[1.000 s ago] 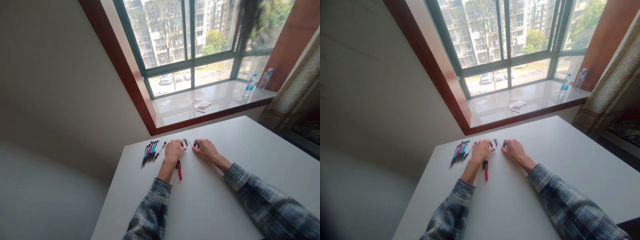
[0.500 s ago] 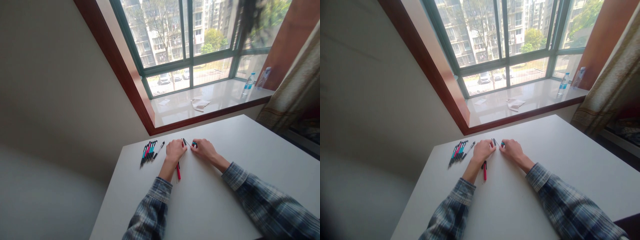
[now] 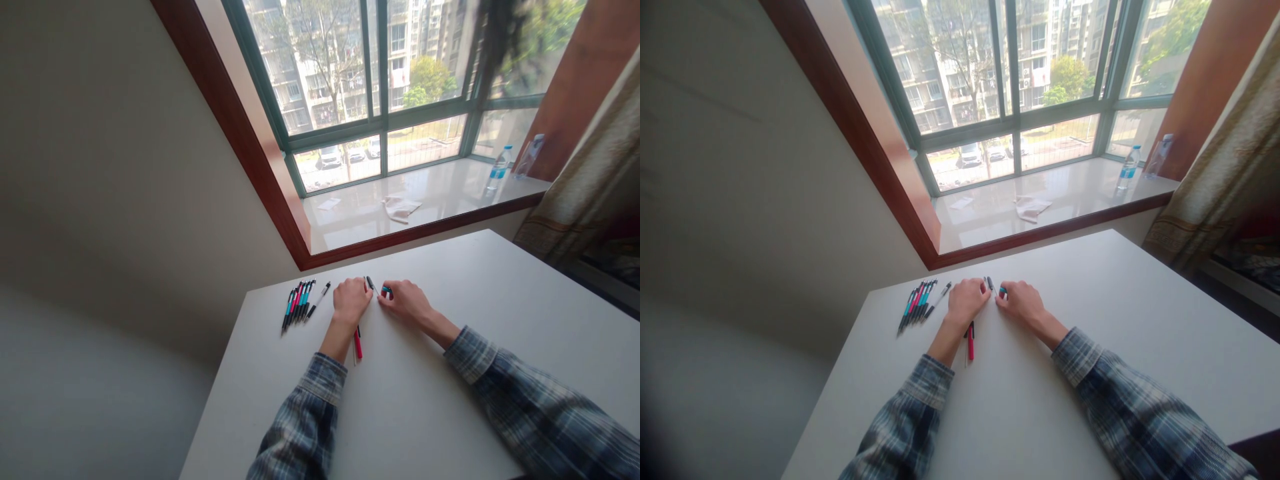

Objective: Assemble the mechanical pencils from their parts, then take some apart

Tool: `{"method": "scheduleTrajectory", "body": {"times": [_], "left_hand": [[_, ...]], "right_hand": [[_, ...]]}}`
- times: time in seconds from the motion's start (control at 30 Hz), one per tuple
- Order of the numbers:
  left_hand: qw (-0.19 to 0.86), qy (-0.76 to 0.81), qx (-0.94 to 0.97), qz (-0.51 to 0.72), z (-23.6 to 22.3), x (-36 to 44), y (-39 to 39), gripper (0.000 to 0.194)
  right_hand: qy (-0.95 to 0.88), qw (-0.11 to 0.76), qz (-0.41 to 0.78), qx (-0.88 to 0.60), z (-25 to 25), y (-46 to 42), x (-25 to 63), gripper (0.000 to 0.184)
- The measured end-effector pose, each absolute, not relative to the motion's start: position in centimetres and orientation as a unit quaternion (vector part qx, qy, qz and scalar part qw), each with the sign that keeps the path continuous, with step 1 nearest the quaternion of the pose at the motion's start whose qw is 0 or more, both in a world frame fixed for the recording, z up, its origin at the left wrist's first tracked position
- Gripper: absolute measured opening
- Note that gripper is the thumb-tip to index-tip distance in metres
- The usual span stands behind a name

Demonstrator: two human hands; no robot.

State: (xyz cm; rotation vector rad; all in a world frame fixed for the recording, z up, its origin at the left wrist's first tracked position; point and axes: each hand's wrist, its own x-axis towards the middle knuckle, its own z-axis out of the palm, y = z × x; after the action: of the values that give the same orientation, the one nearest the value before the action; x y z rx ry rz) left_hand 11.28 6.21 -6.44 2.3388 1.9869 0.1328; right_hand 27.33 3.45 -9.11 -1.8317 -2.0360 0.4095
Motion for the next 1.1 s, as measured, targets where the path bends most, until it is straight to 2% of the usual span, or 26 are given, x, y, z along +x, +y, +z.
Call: {"method": "scheduleTrajectory", "body": {"times": [0.5, 0.63, 0.83, 1.1], "left_hand": [[0.027, 0.642, 0.765, 0.049, -6.3, 11.3, 6.4, 0.021], [0.021, 0.640, 0.765, 0.062, -6.3, 11.2, 6.4, 0.022], [0.014, 0.651, 0.754, 0.080, -6.0, 10.7, 6.8, 0.025], [0.016, 0.615, 0.782, 0.101, -6.0, 10.5, 7.8, 0.039]], "right_hand": [[-0.745, 0.188, 0.128, -0.627, -9.0, 3.0, 26.7, 0.023], [-0.745, 0.186, 0.132, -0.626, -9.0, 3.0, 26.7, 0.018], [-0.743, 0.179, 0.143, -0.629, -8.9, 3.0, 26.7, 0.020], [-0.748, 0.187, 0.130, -0.623, -9.1, 3.1, 26.7, 0.025]]}}
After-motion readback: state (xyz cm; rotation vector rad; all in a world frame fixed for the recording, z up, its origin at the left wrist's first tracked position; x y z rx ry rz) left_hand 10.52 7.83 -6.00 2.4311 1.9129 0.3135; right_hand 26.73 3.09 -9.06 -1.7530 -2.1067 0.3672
